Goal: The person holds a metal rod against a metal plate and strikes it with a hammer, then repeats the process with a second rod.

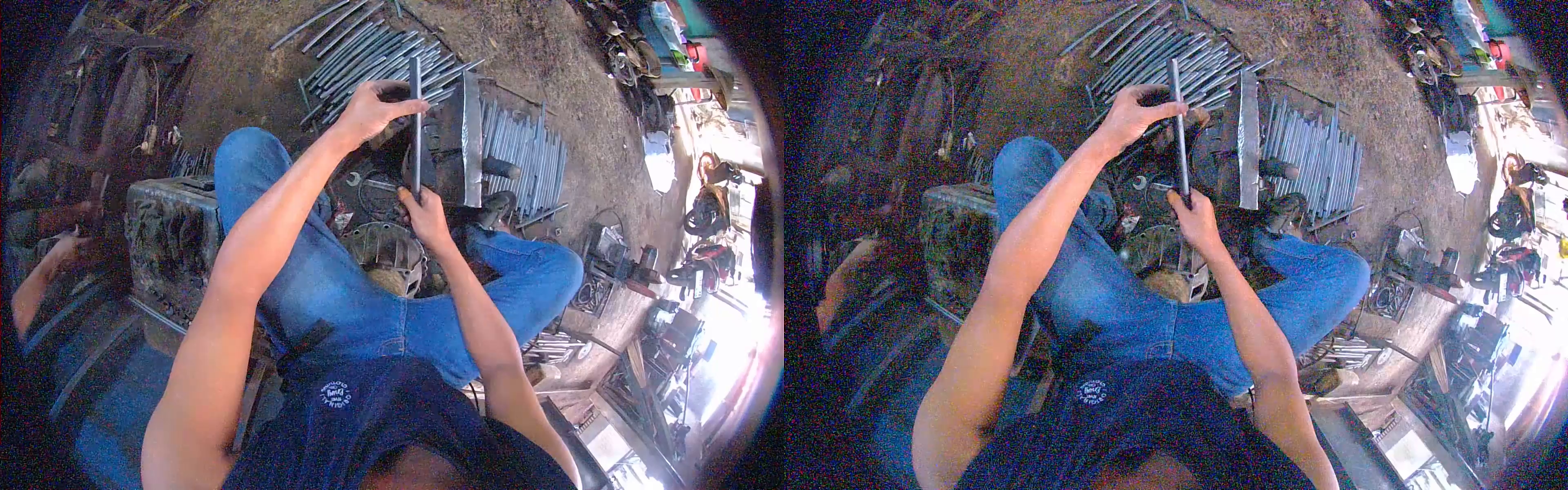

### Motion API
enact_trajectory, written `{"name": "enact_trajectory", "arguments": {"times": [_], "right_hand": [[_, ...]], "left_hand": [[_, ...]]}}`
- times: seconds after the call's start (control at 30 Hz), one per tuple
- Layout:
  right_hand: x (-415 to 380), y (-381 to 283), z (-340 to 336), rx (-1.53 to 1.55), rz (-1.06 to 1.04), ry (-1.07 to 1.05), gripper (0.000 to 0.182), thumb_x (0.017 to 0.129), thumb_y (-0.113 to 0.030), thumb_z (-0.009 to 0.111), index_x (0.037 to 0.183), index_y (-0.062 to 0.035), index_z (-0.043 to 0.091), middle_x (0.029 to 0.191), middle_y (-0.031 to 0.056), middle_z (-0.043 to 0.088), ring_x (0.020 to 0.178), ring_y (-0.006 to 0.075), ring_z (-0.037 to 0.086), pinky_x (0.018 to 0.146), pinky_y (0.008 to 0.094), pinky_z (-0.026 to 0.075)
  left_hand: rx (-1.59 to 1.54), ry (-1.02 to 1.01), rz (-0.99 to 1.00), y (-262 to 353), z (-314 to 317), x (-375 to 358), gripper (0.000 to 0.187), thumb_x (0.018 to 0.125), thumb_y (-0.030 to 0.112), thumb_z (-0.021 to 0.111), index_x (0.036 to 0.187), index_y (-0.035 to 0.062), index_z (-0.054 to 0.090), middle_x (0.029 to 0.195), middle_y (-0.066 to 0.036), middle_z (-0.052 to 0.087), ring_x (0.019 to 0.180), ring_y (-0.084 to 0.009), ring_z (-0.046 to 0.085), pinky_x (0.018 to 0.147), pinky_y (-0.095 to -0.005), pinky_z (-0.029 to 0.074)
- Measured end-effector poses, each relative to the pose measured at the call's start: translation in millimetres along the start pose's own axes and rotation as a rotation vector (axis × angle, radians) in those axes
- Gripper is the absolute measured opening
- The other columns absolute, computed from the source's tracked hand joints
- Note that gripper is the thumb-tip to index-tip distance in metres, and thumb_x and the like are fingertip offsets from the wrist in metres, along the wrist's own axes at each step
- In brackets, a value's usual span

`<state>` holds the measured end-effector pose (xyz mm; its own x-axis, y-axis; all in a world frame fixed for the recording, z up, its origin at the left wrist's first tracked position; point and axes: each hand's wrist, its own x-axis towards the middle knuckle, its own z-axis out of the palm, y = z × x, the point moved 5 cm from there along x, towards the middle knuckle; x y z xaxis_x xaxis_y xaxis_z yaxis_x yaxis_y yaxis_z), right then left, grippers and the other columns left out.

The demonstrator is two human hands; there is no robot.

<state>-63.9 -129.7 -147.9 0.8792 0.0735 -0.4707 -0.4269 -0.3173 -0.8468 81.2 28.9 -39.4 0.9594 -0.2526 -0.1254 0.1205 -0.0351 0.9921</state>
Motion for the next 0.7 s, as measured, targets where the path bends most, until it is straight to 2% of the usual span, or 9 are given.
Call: {"name": "enact_trajectory", "arguments": {"times": [0.03, 0.27, 0.33, 0.37, 0.43, 0.53, 0.67, 0.7], "right_hand": [[-1, -2, 0, 0.001, -0.015, 0.008, 0.035, 0.091, -0.030, 0.061, 0.072, -0.0014, 0.055, 0.056, -0.0004, 0.048, 0.053, 0.0085, 0.044, 0.048, 0.0299, 0.036], [-6, -14, -2, 0.143, 0.033, 0.015, 0.032, 0.092, -0.033, 0.059, 0.082, -0.0031, 0.055, 0.062, -0.0019, 0.049, 0.053, 0.0075, 0.047, 0.047, 0.0255, 0.038], [-7, -17, -2, 0.218, -0.003, 0.049, 0.032, 0.092, -0.035, 0.058, 0.088, -0.0028, 0.054, 0.065, -0.0021, 0.049, 0.054, 0.0063, 0.046, 0.047, 0.0236, 0.039], [-7, -16, -1, 0.218, -0.002, 0.047, 0.032, 0.092, -0.035, 0.058, 0.088, -0.0028, 0.054, 0.065, -0.0021, 0.049, 0.054, 0.0063, 0.046, 0.047, 0.0236, 0.039], [-6, -17, -2, 0.255, -0.031, 0.072, 0.033, 0.093, -0.035, 0.059, 0.089, -0.0026, 0.054, 0.066, -0.0021, 0.049, 0.053, 0.0058, 0.045, 0.047, 0.0233, 0.039], [-7, -19, -7, 0.153, -0.015, 0.097, 0.033, 0.093, -0.035, 0.059, 0.088, -0.0026, 0.055, 0.066, -0.0023, 0.049, 0.054, 0.0058, 0.045, 0.047, 0.0231, 0.039], [-8, -21, -7, 0.178, -0.028, 0.087, 0.033, 0.093, -0.035, 0.058, 0.086, -0.0022, 0.055, 0.065, -0.0023, 0.050, 0.054, 0.0057, 0.045, 0.047, 0.0227, 0.038], [-7, -20, -7, 0.229, -0.019, 0.088, 0.033, 0.093, -0.034, 0.058, 0.085, -0.0023, 0.056, 0.065, -0.0025, 0.050, 0.055, 0.0056, 0.045, 0.048, 0.0226, 0.037]], "left_hand": [[0.045, -0.013, -0.008, -1, 0, 0, 0.032, 0.076, 0.025, 0.077, 0.097, 0.0014, 0.071, 0.091, -0.004, 0.068, 0.087, -0.0107, 0.059, 0.085, -0.0269, 0.044], [-0.051, 0.016, 0.009, 3, 2, -2, 0.032, 0.074, 0.026, 0.078, 0.094, 0.0015, 0.071, 0.090, -0.004, 0.069, 0.084, -0.0103, 0.059, 0.083, -0.0270, 0.044], [-0.081, 0.023, -0.033, 5, 2, -4, 0.026, 0.075, 0.017, 0.077, 0.091, -0.0014, 0.069, 0.081, -0.006, 0.069, 0.075, -0.0103, 0.063, 0.073, -0.0242, 0.048], [-0.081, 0.024, -0.034, 5, 1, -4, 0.026, 0.075, 0.017, 0.077, 0.091, -0.0014, 0.069, 0.081, -0.006, 0.069, 0.075, -0.0103, 0.063, 0.073, -0.0242, 0.048], [0.072, 0.027, 0.036, 7, -3, -4, 0.029, 0.076, 0.026, 0.076, 0.091, 0.0011, 0.071, 0.083, -0.005, 0.069, 0.078, -0.0107, 0.060, 0.081, -0.0272, 0.045], [0.215, 0.041, 0.070, 6, -4, -2, 0.029, 0.079, 0.027, 0.072, 0.091, 0.0007, 0.071, 0.082, -0.005, 0.069, 0.077, -0.0113, 0.060, 0.079, -0.0280, 0.046], [0.209, 0.022, 0.069, -8, -2, 3, 0.027, 0.084, 0.026, 0.067, 0.094, 0.0006, 0.071, 0.086, -0.005, 0.069, 0.081, -0.0112, 0.060, 0.081, -0.0281, 0.045], [0.124, -0.003, 0.081, -8, 1, 3, 0.027, 0.086, 0.025, 0.065, 0.095, 0.0004, 0.070, 0.089, -0.005, 0.069, 0.084, -0.0109, 0.059, 0.082, -0.0279, 0.044]]}}
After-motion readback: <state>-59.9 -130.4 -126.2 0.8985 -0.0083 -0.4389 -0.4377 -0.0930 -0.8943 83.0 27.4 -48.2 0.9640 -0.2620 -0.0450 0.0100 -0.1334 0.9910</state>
